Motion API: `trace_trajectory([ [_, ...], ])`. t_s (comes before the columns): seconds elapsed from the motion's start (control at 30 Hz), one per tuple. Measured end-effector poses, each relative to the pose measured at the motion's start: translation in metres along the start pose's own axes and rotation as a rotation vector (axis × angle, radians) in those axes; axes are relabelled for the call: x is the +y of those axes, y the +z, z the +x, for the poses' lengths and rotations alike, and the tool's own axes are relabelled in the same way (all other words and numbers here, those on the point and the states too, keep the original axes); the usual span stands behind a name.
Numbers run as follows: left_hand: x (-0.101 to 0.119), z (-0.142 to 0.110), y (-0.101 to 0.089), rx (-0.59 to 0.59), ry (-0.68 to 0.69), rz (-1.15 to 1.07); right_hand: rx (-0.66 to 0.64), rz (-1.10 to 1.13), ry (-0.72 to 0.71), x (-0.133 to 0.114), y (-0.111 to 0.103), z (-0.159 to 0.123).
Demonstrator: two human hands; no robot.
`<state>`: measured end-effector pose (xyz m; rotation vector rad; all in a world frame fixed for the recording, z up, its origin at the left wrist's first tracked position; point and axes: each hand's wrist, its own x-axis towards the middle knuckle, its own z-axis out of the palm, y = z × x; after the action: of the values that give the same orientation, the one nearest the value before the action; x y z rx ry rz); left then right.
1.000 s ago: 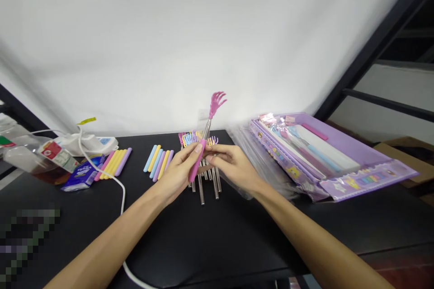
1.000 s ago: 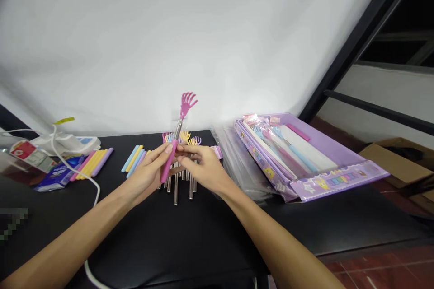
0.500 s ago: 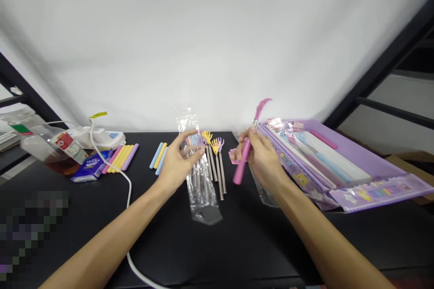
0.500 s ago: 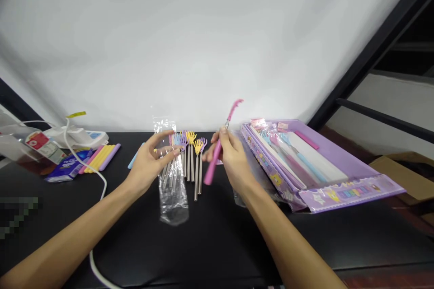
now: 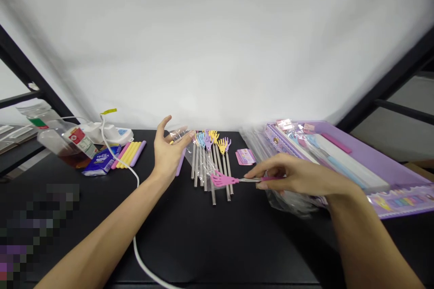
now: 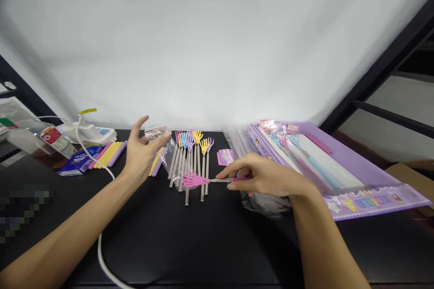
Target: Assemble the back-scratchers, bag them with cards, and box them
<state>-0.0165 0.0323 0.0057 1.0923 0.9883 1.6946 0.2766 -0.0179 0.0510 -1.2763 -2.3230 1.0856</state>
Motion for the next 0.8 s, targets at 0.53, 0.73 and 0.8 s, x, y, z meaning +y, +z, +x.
trace_trajectory([
  [0.53,-0.005,-0.002,0.002,0.071,-0.008,0.041,0.074,-0.120,-0.018,-0.010,0.015,0.013],
  [0.73,-0.007,-0.002,0.002,0.050,-0.030,0.009,0.256,-0.219,-0.044,0.000,0.016,0.016],
  [0.8,-0.006,-0.003,0.003,0.032,-0.017,0.025,0.286,-0.214,-0.039,0.002,0.015,0.017],
])
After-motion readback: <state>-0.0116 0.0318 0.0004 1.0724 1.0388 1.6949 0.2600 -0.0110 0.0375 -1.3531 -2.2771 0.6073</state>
